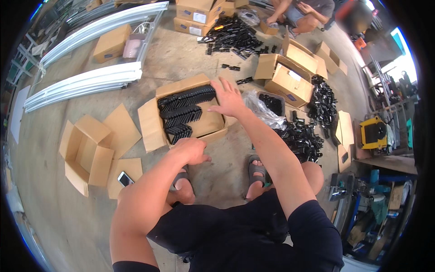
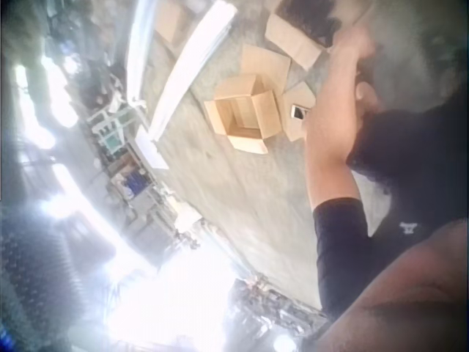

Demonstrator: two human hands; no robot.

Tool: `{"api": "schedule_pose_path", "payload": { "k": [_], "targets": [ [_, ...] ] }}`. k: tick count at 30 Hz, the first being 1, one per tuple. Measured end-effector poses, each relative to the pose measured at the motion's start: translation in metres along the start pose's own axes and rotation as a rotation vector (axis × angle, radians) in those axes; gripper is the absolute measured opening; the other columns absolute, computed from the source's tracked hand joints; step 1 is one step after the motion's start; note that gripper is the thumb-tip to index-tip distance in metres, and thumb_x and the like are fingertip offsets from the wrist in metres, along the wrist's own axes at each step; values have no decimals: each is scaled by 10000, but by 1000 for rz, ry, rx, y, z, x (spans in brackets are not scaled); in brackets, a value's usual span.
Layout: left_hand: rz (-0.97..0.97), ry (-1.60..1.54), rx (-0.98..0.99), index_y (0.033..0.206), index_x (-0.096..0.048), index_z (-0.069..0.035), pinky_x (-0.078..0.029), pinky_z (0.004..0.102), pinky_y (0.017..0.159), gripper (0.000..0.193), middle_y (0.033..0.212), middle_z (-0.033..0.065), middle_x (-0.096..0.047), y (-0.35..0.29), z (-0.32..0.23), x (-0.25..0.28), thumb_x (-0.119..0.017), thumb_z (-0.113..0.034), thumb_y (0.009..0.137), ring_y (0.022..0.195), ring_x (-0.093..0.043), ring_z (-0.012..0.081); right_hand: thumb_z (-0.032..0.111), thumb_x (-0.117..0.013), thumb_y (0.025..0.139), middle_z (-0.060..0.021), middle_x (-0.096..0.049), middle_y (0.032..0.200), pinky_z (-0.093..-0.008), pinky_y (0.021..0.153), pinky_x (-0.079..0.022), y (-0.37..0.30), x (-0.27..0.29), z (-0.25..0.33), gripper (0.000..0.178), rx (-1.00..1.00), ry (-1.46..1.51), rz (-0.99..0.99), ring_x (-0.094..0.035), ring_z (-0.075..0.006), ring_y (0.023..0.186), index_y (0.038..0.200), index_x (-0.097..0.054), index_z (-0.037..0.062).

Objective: The person sits on the floor and assembles small black plastic components by hand. They pick up individual parts from a pile, connect them together, and place the assembled units into a cardboard box. The process is repeated continuously throughout the clip.

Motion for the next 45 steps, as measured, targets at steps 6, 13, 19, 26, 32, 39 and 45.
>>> {"api": "schedule_pose_path", "payload": {
  "k": [6, 13, 19, 26, 32, 39, 45],
  "targets": [
    [-48, -23, -93, 1200, -696, -63, -546, 504, 920, 526, 1106, 199, -735, 11, -6, 2, -674, -510, 923, 1070, -690, 397, 445, -855, 785, -195, -189, 1688, -604, 1193, -311, -35, -54, -41, 1077, -213, -51, 168, -234, -401, 1545, 1629, -244, 172],
    [23, 0, -9, 1177, -749, -65, -545, 482, 938, 519, 1165, 157, -747, 21, -4, -13, -725, -500, 894, 1114, -700, 360, 357, -794, 860, -247, -532, 1446, -498, 1102, -451, 74, 18, 79, 865, 31, 145, 34, -511, -419, 1345, 1567, -366, 102],
    [-129, -8, -85, 1122, -769, -49, -551, 486, 933, 515, 1130, 147, -757, 46, -12, -18, -756, -499, 871, 1101, -711, 348, 326, -755, 892, -242, -664, 1247, -480, 976, -519, 135, 173, 273, 725, 509, 300, -110, -634, -417, 1171, 1530, -445, 175],
    [-299, -20, -96, 1110, -765, -45, -550, 480, 948, 482, 1106, 143, -756, 40, -18, -7, -783, -454, 857, 1096, -710, 341, 395, -734, 932, -211, -683, 1253, -476, 980, -525, 106, 244, 434, 672, 887, -49, 93, -656, -366, 1177, 1480, -470, 110],
    [-240, -35, -63, 1086, -770, -55, -553, 458, 923, 448, 1084, 129, -763, 24, -11, 12, -796, -430, 842, 1080, -717, 333, 454, -701, 939, -204, -714, 1179, -463, 938, -548, 159, 266, 418, 648, 539, -31, -139, -683, -371, 1125, 1361, -536, -9],
    [-345, 4, -143, 1038, -784, -57, -563, 458, 847, 467, 1060, 136, -767, 13, -5, 11, -798, -466, 812, 1045, -729, 315, 502, -688, 904, -228, -713, 1117, -509, 898, -538, 147, 173, 315, 524, 673, -87, 126, -673, -431, 1052, 1231, -648, 94],
    [-156, 82, -55, 1095, -790, -90, -571, 459, 844, 460, 1054, 118, -771, 13, -19, 32, -803, -463, 826, 1036, -729, 327, 433, -783, 841, -252, -675, 1264, -472, 1028, -505, 125, 57, 129, 607, 191, -150, 264, -638, -406, 1193, 1278, -670, 27]
  ]
}}
Point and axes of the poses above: each hand's wrist, its own y-axis towards the middle knuckle, its own x-axis out of the back of the hand, z = x × y, the point moved 1 cm from there along y, towards the middle knuckle
